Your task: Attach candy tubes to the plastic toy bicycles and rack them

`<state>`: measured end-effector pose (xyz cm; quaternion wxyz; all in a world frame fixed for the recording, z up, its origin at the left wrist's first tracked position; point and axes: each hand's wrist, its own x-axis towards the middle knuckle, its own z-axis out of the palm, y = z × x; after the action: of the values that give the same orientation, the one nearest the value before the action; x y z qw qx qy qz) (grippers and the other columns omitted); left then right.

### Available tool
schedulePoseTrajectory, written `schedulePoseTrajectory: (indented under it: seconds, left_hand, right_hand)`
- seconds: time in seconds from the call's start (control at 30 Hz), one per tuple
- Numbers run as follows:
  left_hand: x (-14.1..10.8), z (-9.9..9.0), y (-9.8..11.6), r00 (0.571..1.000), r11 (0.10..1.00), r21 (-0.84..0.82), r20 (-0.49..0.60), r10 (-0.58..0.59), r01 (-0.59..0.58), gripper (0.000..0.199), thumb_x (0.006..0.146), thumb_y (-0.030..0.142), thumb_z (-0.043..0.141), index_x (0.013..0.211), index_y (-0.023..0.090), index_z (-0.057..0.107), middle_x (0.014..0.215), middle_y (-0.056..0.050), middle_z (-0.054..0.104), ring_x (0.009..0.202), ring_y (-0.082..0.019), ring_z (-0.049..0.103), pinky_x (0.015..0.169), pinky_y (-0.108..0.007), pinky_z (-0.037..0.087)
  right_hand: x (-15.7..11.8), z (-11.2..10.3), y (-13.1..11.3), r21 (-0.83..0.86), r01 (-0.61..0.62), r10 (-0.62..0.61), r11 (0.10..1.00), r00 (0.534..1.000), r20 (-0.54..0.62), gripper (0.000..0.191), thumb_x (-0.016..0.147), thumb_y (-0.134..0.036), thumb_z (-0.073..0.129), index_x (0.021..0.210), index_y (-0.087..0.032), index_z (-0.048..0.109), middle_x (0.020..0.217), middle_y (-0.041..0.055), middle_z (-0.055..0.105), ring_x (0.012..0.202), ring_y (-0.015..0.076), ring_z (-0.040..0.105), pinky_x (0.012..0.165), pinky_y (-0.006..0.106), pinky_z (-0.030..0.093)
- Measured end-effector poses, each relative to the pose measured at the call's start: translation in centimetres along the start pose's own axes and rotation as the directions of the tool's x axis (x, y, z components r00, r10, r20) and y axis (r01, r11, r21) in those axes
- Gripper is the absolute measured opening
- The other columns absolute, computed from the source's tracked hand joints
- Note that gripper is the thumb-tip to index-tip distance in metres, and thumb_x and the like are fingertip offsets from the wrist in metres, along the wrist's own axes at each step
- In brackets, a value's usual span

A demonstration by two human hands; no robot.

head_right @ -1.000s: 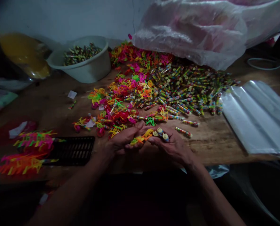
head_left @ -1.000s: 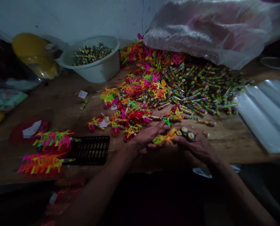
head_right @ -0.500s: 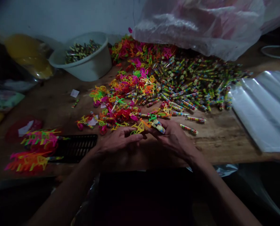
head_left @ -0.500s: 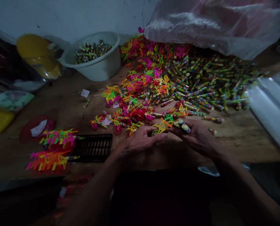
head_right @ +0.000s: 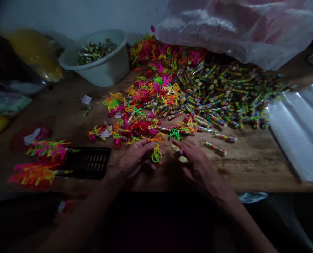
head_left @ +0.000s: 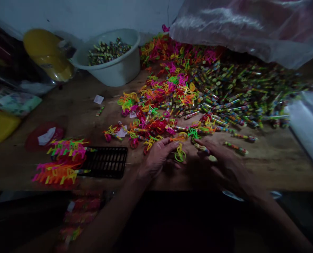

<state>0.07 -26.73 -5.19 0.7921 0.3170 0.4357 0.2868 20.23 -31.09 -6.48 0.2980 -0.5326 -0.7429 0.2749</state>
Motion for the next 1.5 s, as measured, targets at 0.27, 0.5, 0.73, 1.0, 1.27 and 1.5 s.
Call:
schedulePoseTrajectory:
  seconds: [0.27,0.5,0.73,1.0,1.27,1.5]
  left_hand:
    - [-1.1,0.2,-0.6,0.999,0.984,-0.178,0.05,0.002,0.007,0.018,0.081,0.021,0.059,0.096,0.011,0.057,0.081,-0.007,0.069,0.062,-0.018,0.067,0.054,-0.028,0.057]
    - [-1.6,0.2,-1.5,1.0,0.98,-0.197,0.026,0.007,-0.002,0.026,0.079,0.022,0.062,0.103,0.012,0.058,0.085,-0.007,0.068,0.061,-0.017,0.066,0.052,-0.029,0.056]
    - [-1.6,0.2,-1.5,0.999,0.986,-0.166,0.05,0.01,-0.001,0.028,0.078,0.023,0.064,0.103,0.012,0.06,0.092,-0.009,0.067,0.064,-0.017,0.065,0.049,-0.03,0.057]
    - [-1.1,1.3,-2.0,0.999,0.965,-0.257,0.01,-0.048,0.049,0.02,0.075,0.017,0.065,0.094,0.01,0.065,0.083,-0.007,0.068,0.066,-0.014,0.062,0.055,-0.027,0.056]
    - [-1.3,1.8,-3.4,0.993,0.952,-0.282,0.048,-0.111,0.121,0.022,0.074,0.017,0.068,0.095,0.009,0.066,0.085,-0.007,0.068,0.07,-0.012,0.063,0.062,-0.022,0.053]
    - [-1.6,2.5,-3.8,1.0,0.895,-0.447,0.023,0.002,0.008,0.01,0.078,0.016,0.063,0.087,0.01,0.064,0.072,-0.002,0.066,0.063,-0.011,0.062,0.064,-0.026,0.055]
  right_hand:
    - [-0.1,1.9,-1.4,0.161,-0.084,0.107,0.983,0.984,-0.144,0.02,0.085,-0.029,0.053,0.102,-0.022,0.061,0.093,0.0041,0.068,0.081,0.0185,0.064,0.072,0.03,0.05]
    - [-0.5,2.2,-1.7,0.089,0.064,-0.054,0.994,0.993,-0.103,0.026,0.087,-0.023,0.048,0.11,-0.023,0.059,0.103,0.0049,0.066,0.092,0.019,0.062,0.078,0.03,0.049]
    - [-0.5,2.2,-1.8,0.007,0.184,-0.177,0.983,0.955,-0.24,0.029,0.084,-0.016,0.052,0.112,-0.022,0.055,0.099,0.0079,0.064,0.095,0.0214,0.061,0.078,0.035,0.051]
    - [-1.6,2.6,-1.5,-0.012,0.217,-0.213,0.976,0.943,-0.257,0.026,0.081,-0.01,0.055,0.105,-0.021,0.054,0.1,0.0079,0.057,0.086,0.0158,0.06,0.065,0.025,0.05]
    - [-2.5,3.3,-1.3,-0.118,0.188,-0.217,0.975,0.914,-0.342,0.029,0.081,-0.009,0.055,0.108,-0.019,0.054,0.102,0.0089,0.058,0.093,0.0175,0.059,0.072,0.027,0.051]
    - [-2.3,3.3,-1.4,-0.13,0.164,-0.207,0.978,0.853,-0.48,0.032,0.078,-0.006,0.055,0.106,-0.021,0.055,0.099,0.0075,0.059,0.091,0.0193,0.059,0.072,0.031,0.051]
